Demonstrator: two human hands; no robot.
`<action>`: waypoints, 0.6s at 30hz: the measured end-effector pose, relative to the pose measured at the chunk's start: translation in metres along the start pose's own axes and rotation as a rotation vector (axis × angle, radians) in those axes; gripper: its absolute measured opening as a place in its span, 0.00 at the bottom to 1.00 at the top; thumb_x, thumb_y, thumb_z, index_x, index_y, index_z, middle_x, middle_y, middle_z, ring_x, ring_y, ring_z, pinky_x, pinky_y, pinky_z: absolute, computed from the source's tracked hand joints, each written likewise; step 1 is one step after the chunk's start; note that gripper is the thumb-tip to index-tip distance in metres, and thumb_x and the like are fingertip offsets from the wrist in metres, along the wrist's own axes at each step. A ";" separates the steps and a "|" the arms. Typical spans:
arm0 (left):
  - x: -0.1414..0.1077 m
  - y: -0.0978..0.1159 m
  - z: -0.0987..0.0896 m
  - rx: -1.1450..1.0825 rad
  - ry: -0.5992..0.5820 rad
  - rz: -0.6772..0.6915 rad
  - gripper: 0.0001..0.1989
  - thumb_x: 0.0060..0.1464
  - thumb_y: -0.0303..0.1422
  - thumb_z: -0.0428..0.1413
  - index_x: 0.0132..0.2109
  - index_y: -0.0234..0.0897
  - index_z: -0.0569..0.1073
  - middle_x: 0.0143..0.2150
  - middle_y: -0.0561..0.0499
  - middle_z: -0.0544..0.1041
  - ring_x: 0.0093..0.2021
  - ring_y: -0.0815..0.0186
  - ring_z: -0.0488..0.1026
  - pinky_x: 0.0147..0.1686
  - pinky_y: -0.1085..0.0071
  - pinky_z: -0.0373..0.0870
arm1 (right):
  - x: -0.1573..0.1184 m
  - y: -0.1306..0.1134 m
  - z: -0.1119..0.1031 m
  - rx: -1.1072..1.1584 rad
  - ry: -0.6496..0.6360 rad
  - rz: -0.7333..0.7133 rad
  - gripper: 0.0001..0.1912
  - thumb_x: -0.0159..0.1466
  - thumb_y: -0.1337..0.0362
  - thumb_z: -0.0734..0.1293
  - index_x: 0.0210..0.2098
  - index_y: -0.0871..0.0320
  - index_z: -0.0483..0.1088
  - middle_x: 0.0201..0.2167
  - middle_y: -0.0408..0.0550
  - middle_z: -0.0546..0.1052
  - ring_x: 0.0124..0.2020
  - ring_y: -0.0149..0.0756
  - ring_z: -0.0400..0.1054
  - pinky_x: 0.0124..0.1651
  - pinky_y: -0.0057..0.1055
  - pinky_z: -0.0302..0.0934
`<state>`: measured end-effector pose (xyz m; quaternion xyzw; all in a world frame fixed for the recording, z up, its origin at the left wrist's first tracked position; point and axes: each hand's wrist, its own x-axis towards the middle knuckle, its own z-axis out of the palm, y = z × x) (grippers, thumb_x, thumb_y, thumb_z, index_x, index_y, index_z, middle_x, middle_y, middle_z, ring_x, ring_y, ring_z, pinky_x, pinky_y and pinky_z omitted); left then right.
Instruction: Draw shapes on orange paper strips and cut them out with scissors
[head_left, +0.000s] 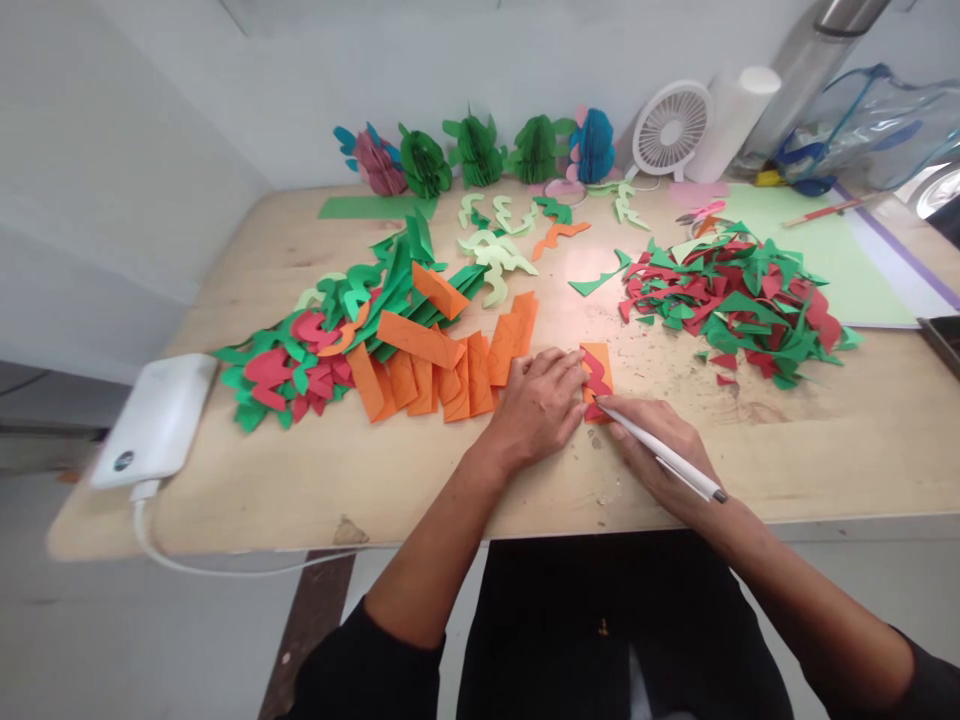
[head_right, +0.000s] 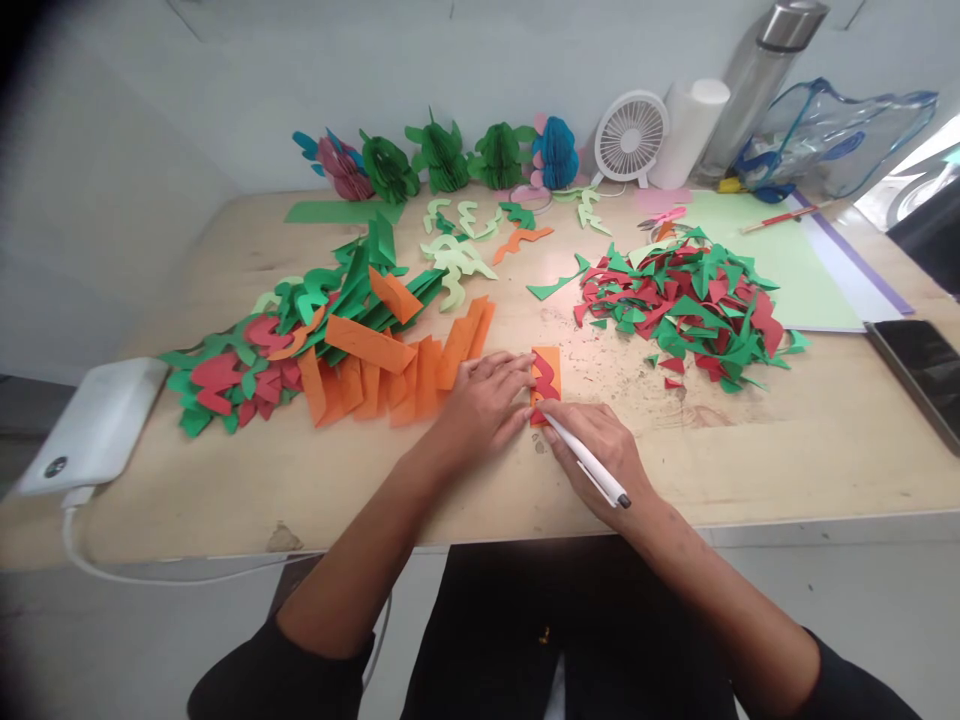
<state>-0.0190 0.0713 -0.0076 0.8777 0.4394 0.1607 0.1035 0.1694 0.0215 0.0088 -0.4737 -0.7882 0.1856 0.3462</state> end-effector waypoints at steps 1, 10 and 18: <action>0.000 0.000 0.000 -0.001 0.002 0.001 0.15 0.61 0.36 0.49 0.53 0.40 0.70 0.64 0.46 0.67 0.63 0.56 0.60 0.56 0.56 0.56 | 0.000 0.000 0.000 -0.002 -0.003 -0.001 0.13 0.68 0.66 0.60 0.48 0.54 0.73 0.41 0.50 0.81 0.42 0.41 0.76 0.47 0.39 0.67; 0.001 0.000 -0.001 0.015 0.009 0.007 0.15 0.60 0.35 0.50 0.52 0.40 0.71 0.63 0.45 0.68 0.62 0.55 0.61 0.56 0.55 0.57 | 0.002 -0.002 -0.001 -0.016 -0.013 0.009 0.13 0.69 0.64 0.60 0.48 0.54 0.73 0.41 0.51 0.81 0.42 0.41 0.76 0.46 0.38 0.68; 0.000 0.000 0.000 0.009 0.021 0.011 0.14 0.61 0.34 0.48 0.52 0.39 0.70 0.64 0.46 0.68 0.63 0.56 0.61 0.56 0.55 0.56 | 0.001 0.000 0.000 -0.020 -0.022 0.007 0.13 0.69 0.64 0.59 0.48 0.54 0.73 0.41 0.51 0.81 0.42 0.41 0.76 0.46 0.38 0.68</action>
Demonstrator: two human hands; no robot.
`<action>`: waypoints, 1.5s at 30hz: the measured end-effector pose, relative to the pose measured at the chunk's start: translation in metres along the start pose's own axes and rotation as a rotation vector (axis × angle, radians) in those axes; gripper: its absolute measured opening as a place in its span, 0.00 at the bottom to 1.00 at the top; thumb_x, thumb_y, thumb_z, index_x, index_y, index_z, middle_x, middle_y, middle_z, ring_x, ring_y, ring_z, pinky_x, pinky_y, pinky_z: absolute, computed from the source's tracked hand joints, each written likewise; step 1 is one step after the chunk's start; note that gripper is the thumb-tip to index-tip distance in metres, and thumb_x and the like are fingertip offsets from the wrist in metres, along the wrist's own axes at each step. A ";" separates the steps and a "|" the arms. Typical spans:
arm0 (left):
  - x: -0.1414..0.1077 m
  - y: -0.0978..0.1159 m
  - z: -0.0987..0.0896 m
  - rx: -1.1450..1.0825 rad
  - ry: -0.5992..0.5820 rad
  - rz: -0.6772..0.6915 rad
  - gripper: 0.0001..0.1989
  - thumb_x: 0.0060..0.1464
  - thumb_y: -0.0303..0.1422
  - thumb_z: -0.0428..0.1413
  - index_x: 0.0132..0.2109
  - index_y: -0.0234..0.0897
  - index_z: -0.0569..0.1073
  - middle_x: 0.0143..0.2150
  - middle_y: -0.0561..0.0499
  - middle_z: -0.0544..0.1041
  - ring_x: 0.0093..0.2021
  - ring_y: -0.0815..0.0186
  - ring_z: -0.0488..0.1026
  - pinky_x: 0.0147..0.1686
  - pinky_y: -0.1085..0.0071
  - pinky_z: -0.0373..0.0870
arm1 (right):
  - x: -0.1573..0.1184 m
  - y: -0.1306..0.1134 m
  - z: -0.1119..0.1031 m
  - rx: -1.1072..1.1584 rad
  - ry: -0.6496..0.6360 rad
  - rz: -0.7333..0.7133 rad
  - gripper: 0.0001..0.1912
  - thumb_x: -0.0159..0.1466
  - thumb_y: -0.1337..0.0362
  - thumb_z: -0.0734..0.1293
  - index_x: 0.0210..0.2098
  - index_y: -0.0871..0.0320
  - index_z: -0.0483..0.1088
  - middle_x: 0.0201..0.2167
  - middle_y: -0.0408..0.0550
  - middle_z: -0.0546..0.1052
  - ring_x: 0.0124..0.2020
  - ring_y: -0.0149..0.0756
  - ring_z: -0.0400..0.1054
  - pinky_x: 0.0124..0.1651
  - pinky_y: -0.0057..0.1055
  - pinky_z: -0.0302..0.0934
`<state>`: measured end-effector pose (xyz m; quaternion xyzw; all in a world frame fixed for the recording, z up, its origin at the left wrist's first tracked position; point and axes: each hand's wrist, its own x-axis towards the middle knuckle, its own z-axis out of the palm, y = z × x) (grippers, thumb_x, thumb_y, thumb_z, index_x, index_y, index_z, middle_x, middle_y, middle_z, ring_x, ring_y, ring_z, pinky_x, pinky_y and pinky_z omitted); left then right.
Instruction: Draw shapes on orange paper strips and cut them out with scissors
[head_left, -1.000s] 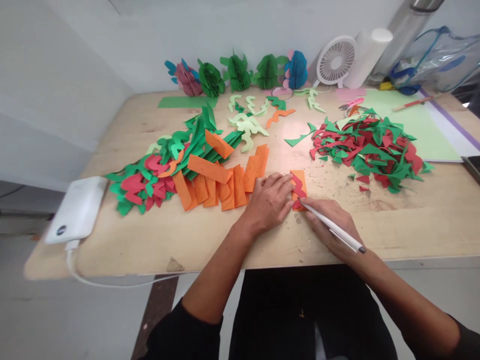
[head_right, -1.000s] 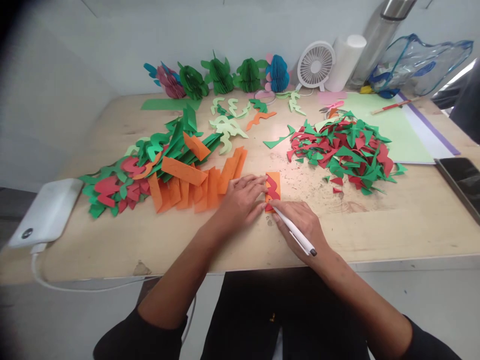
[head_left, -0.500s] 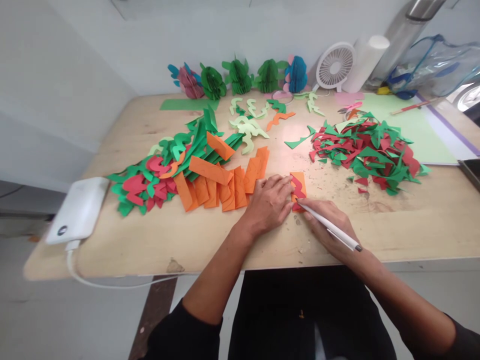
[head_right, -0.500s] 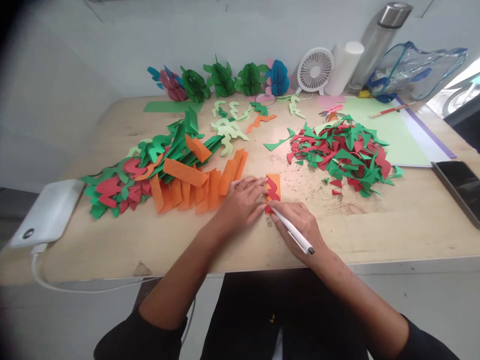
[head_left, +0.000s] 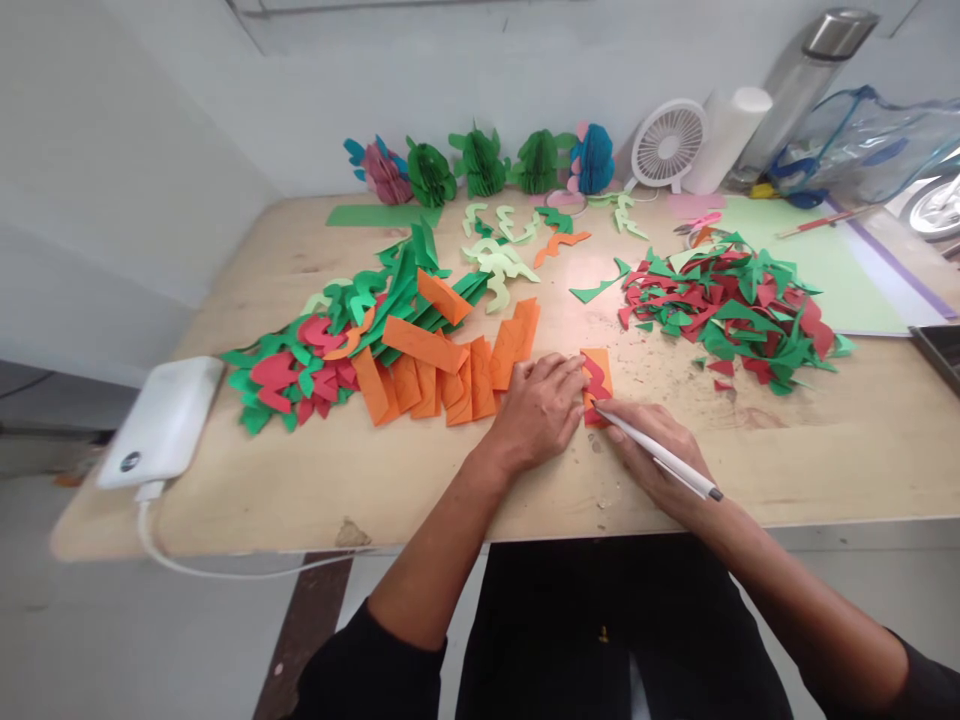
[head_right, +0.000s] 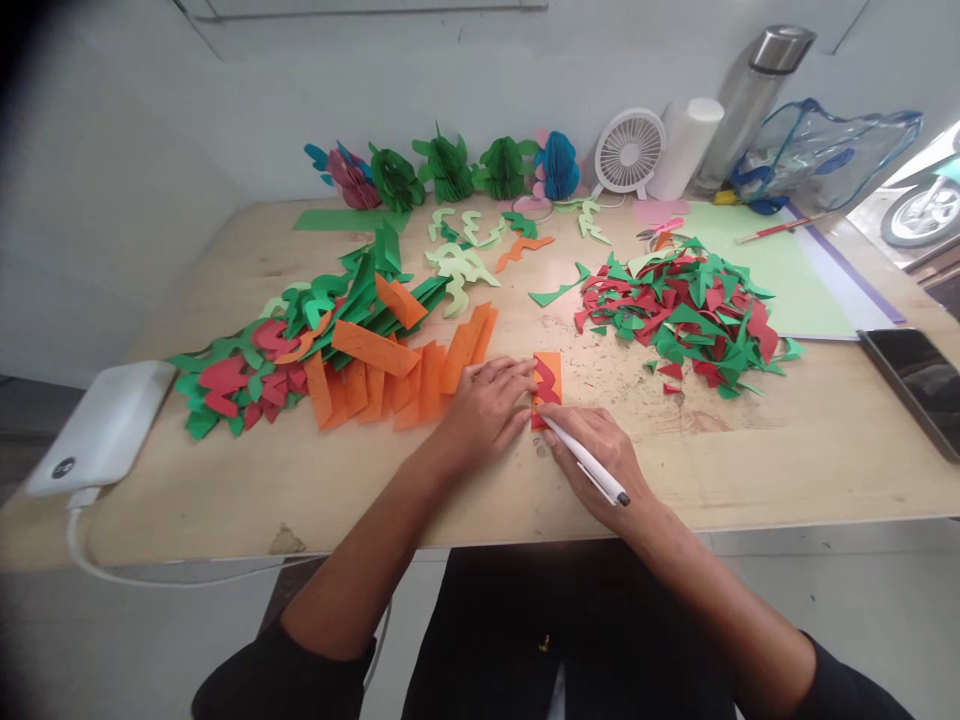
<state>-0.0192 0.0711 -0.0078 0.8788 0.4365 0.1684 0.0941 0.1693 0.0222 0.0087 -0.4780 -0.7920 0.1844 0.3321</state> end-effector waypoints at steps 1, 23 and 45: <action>0.000 0.000 0.000 -0.001 0.002 0.001 0.14 0.61 0.34 0.48 0.52 0.39 0.70 0.64 0.46 0.68 0.63 0.56 0.61 0.56 0.55 0.56 | 0.000 0.000 0.000 0.002 0.002 -0.003 0.13 0.69 0.64 0.59 0.48 0.54 0.73 0.41 0.51 0.81 0.42 0.41 0.76 0.46 0.38 0.68; 0.000 0.001 -0.002 -0.022 -0.025 -0.008 0.15 0.60 0.37 0.49 0.52 0.38 0.69 0.65 0.46 0.66 0.64 0.55 0.59 0.57 0.54 0.55 | -0.001 0.002 0.002 0.008 0.019 -0.040 0.11 0.69 0.65 0.60 0.48 0.55 0.71 0.42 0.52 0.81 0.42 0.40 0.76 0.45 0.37 0.67; 0.000 0.000 -0.001 -0.031 -0.015 -0.013 0.15 0.60 0.36 0.50 0.53 0.39 0.70 0.64 0.46 0.67 0.63 0.55 0.60 0.56 0.55 0.56 | -0.003 -0.007 0.004 0.253 0.018 0.292 0.05 0.64 0.63 0.65 0.36 0.55 0.72 0.32 0.46 0.79 0.33 0.37 0.73 0.36 0.31 0.65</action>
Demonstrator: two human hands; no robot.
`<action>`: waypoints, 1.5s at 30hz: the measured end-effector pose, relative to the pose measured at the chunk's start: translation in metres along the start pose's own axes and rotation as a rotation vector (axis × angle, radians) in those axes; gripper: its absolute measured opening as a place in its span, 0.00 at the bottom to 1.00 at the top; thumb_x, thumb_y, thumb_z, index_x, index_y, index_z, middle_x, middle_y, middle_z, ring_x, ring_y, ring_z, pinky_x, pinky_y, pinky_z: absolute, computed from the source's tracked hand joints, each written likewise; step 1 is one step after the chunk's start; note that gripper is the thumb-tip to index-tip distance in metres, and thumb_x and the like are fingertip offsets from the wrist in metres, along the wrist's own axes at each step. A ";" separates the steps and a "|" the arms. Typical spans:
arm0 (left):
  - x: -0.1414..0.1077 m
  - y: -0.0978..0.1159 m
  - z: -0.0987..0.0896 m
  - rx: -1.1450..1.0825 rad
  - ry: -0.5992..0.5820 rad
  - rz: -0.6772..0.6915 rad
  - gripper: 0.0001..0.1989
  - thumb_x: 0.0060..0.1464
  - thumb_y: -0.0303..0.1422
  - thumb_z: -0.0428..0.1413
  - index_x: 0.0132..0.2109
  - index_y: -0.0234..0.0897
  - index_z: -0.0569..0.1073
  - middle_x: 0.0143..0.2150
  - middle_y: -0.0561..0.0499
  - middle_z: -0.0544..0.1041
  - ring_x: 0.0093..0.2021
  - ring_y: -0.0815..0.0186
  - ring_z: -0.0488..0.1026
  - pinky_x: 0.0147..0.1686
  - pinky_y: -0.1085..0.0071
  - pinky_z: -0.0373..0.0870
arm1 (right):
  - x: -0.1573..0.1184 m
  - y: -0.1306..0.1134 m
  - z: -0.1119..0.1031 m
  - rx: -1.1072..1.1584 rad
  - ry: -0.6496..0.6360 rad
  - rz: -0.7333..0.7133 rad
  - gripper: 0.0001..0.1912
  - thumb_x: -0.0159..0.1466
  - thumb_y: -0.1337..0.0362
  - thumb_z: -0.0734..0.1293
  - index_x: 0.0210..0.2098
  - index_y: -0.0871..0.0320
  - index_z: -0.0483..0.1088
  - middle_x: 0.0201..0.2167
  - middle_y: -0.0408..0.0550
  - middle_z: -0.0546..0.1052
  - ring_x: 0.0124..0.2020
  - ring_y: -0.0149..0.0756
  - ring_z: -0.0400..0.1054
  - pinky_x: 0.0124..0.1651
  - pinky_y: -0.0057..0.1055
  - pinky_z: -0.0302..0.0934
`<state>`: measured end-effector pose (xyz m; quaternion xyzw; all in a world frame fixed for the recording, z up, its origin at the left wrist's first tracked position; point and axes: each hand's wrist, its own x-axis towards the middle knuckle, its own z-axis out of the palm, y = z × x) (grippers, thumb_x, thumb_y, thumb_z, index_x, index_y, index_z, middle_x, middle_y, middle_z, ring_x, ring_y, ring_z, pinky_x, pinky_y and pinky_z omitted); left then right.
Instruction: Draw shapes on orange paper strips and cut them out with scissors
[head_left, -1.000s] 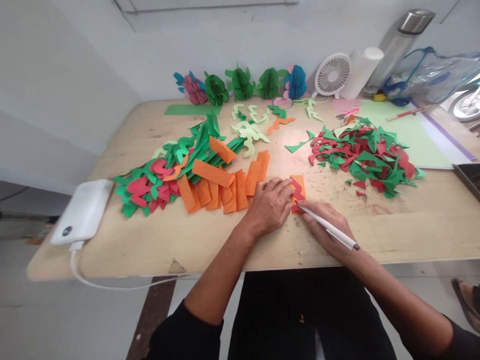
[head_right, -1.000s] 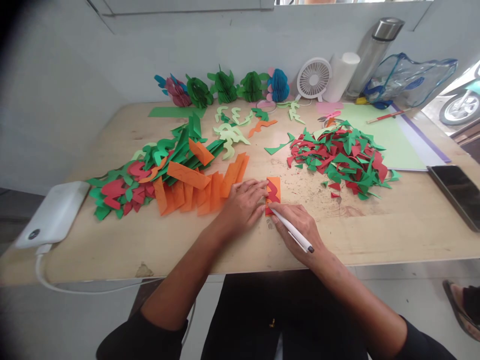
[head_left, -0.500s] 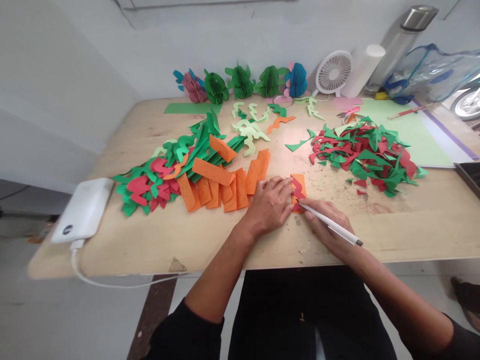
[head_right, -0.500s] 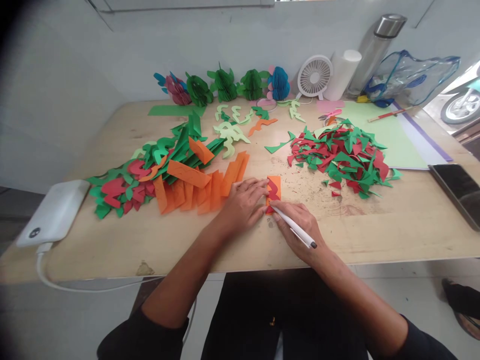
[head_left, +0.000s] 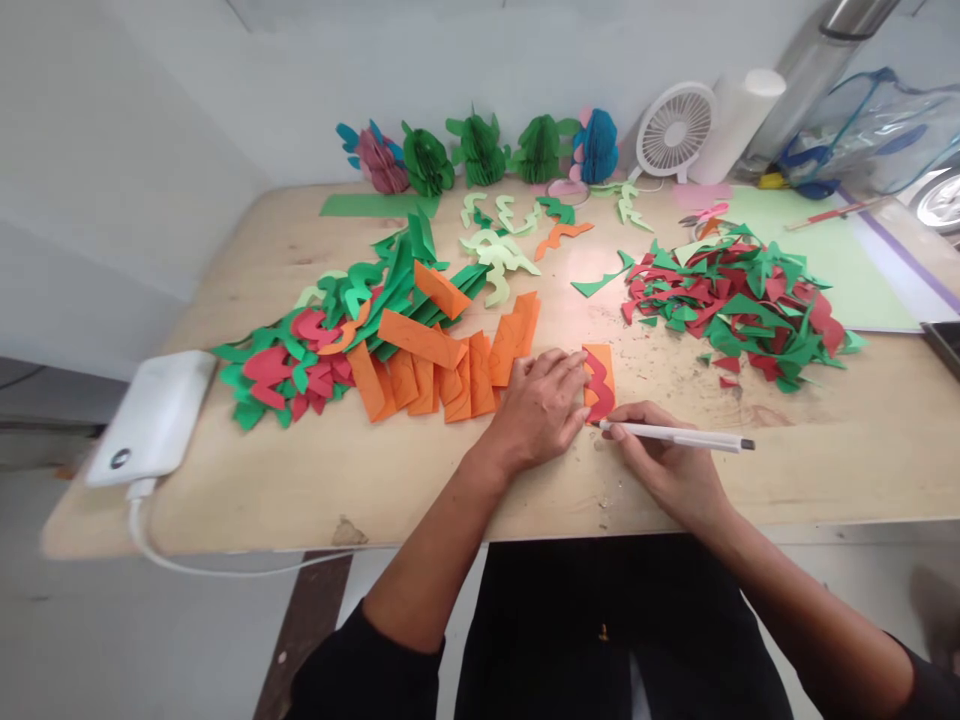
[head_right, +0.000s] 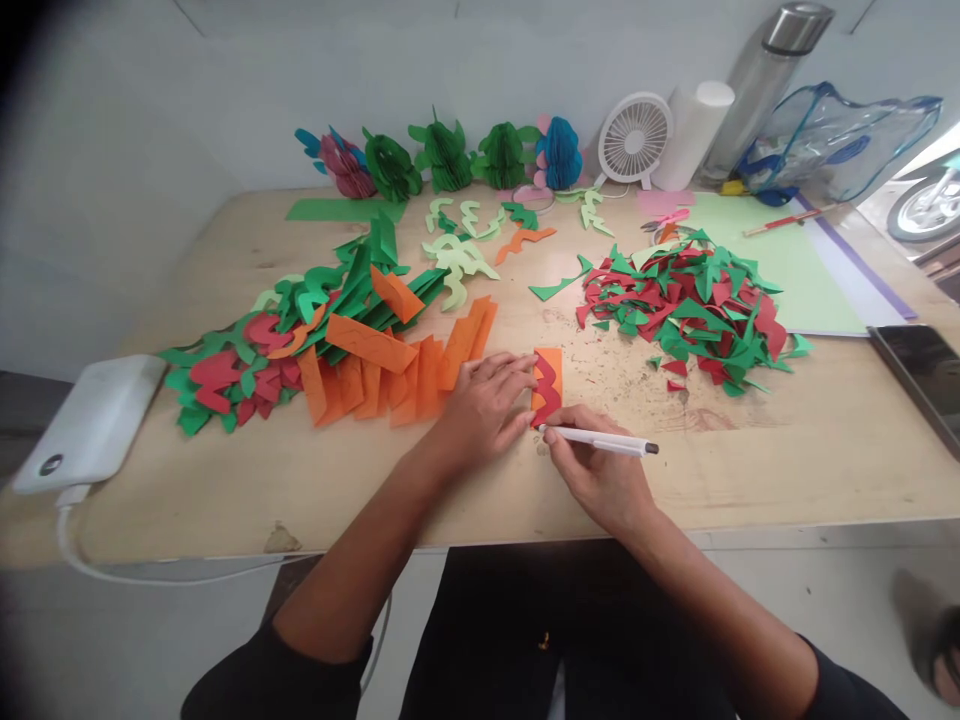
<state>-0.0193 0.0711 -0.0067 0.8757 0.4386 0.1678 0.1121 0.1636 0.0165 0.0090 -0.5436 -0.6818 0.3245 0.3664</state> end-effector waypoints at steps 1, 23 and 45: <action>0.000 0.000 0.000 -0.003 0.001 0.000 0.15 0.60 0.36 0.50 0.53 0.39 0.70 0.64 0.46 0.67 0.63 0.55 0.60 0.56 0.55 0.56 | 0.000 0.000 0.001 -0.014 -0.003 0.008 0.04 0.64 0.63 0.65 0.35 0.55 0.72 0.31 0.46 0.79 0.33 0.37 0.73 0.36 0.32 0.65; -0.001 -0.001 0.002 0.002 0.001 0.002 0.16 0.59 0.36 0.50 0.53 0.40 0.70 0.65 0.46 0.66 0.63 0.55 0.59 0.57 0.55 0.55 | 0.002 -0.003 0.005 -0.132 -0.004 0.003 0.08 0.65 0.60 0.63 0.33 0.54 0.72 0.31 0.48 0.80 0.32 0.40 0.72 0.37 0.36 0.64; -0.001 0.000 0.001 -0.012 -0.013 -0.011 0.16 0.59 0.37 0.50 0.54 0.39 0.69 0.65 0.46 0.66 0.64 0.56 0.59 0.58 0.55 0.55 | 0.003 -0.005 0.001 -0.140 0.032 0.008 0.07 0.64 0.61 0.63 0.32 0.54 0.71 0.28 0.47 0.79 0.29 0.38 0.72 0.33 0.34 0.64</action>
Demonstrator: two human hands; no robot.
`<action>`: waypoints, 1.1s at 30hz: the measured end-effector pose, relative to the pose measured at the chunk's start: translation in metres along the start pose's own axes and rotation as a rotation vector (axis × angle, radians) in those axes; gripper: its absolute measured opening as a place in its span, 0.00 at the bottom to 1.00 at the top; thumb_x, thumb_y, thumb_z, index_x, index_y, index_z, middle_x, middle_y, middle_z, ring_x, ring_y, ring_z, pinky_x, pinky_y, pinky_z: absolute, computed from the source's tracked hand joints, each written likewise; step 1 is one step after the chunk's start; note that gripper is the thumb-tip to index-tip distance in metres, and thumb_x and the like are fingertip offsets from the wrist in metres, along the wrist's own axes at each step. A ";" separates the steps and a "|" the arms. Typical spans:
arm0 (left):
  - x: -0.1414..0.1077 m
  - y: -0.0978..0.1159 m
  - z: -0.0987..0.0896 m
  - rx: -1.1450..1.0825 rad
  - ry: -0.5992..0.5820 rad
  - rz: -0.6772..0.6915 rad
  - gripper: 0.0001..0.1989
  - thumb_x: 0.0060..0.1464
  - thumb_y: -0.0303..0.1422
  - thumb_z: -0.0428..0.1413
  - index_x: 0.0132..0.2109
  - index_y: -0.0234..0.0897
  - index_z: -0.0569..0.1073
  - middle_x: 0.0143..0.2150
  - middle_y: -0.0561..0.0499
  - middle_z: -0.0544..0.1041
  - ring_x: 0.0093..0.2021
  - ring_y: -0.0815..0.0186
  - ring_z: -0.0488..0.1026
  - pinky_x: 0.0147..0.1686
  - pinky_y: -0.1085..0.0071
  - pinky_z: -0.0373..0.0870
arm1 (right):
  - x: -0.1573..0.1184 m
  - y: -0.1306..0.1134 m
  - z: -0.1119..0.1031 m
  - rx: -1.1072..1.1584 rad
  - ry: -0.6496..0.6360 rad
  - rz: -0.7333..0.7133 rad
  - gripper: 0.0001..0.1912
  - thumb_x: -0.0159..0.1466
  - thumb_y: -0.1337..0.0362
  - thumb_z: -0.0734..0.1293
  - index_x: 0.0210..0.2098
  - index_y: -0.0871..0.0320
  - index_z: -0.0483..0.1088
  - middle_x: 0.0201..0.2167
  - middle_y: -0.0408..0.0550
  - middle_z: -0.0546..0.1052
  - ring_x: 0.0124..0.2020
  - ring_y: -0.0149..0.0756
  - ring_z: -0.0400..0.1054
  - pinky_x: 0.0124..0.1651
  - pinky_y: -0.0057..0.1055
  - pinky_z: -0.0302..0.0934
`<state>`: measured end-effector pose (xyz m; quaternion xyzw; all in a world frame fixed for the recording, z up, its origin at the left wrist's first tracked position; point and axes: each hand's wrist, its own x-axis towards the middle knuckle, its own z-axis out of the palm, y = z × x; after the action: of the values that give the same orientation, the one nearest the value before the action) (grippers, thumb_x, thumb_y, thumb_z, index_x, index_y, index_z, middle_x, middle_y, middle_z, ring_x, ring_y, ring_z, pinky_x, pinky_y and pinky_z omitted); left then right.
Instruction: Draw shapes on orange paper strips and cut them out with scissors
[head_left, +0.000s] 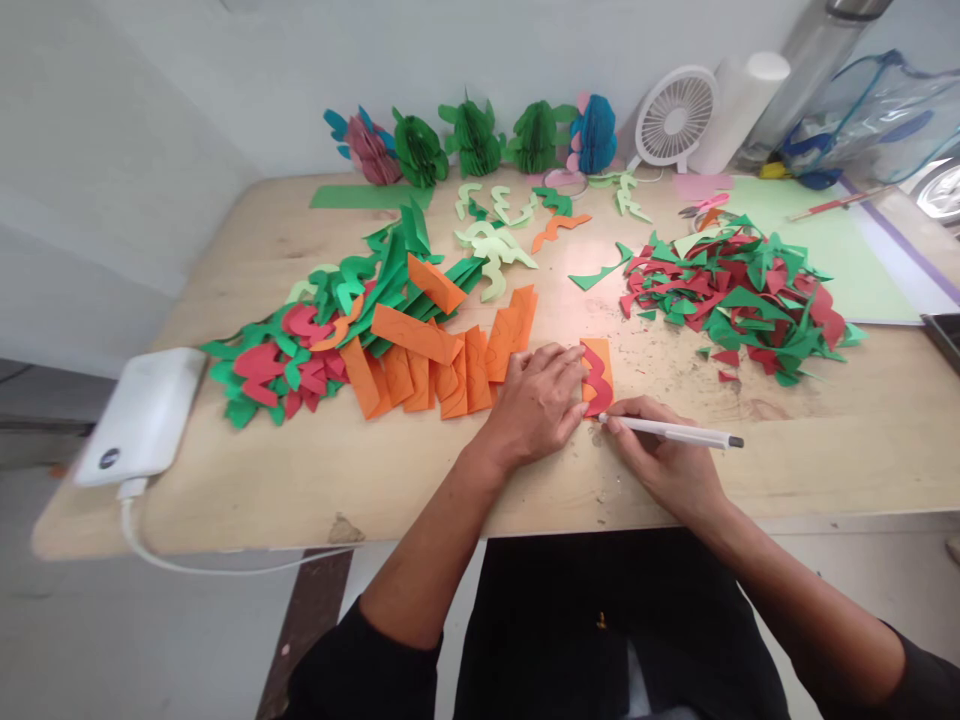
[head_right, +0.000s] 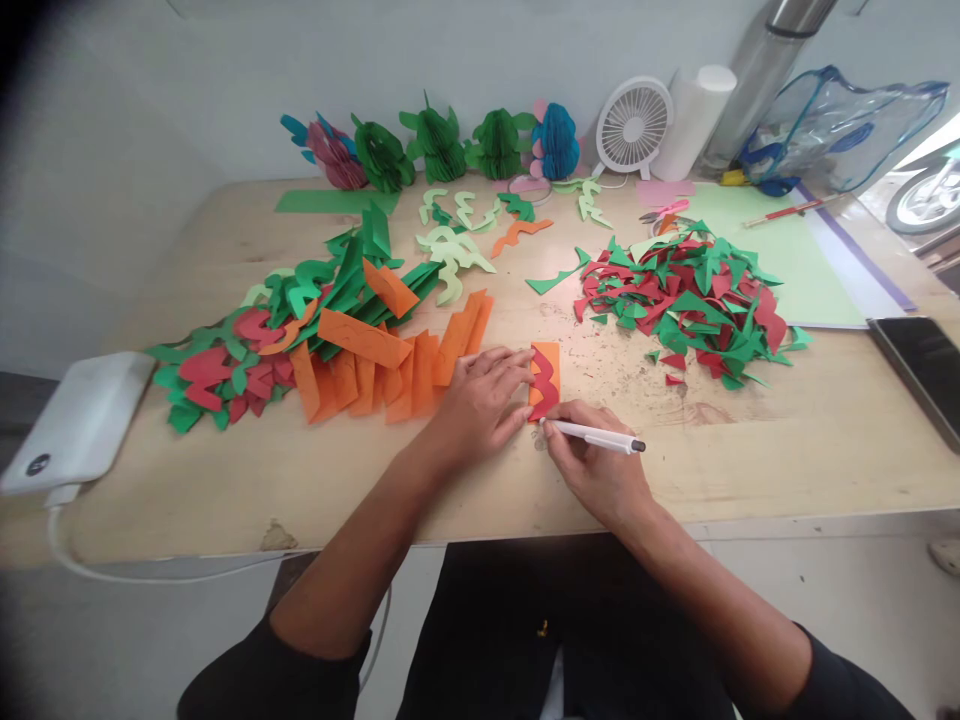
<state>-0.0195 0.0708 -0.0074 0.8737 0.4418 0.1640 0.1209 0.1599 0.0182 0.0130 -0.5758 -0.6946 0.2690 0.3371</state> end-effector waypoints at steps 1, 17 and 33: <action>0.000 0.000 0.000 -0.001 0.001 0.000 0.16 0.59 0.36 0.50 0.53 0.40 0.70 0.65 0.46 0.66 0.64 0.55 0.59 0.58 0.55 0.55 | 0.000 0.001 0.000 -0.002 0.004 0.000 0.07 0.64 0.61 0.63 0.32 0.54 0.71 0.28 0.47 0.79 0.29 0.38 0.72 0.33 0.34 0.64; 0.000 -0.001 0.001 0.009 0.006 0.009 0.16 0.59 0.36 0.51 0.53 0.40 0.70 0.65 0.46 0.67 0.64 0.55 0.60 0.57 0.55 0.55 | 0.001 0.009 -0.008 0.005 0.035 0.036 0.08 0.64 0.59 0.63 0.33 0.55 0.71 0.28 0.47 0.78 0.29 0.37 0.72 0.28 0.31 0.63; 0.000 0.000 0.000 -0.014 0.000 0.003 0.16 0.59 0.36 0.50 0.53 0.40 0.70 0.64 0.46 0.67 0.64 0.55 0.60 0.58 0.54 0.55 | 0.003 0.013 -0.009 0.001 0.061 0.044 0.07 0.64 0.60 0.63 0.33 0.55 0.71 0.29 0.47 0.78 0.28 0.36 0.71 0.29 0.31 0.63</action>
<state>-0.0195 0.0712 -0.0072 0.8735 0.4394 0.1671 0.1268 0.1744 0.0234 0.0094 -0.5987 -0.6711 0.2592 0.3522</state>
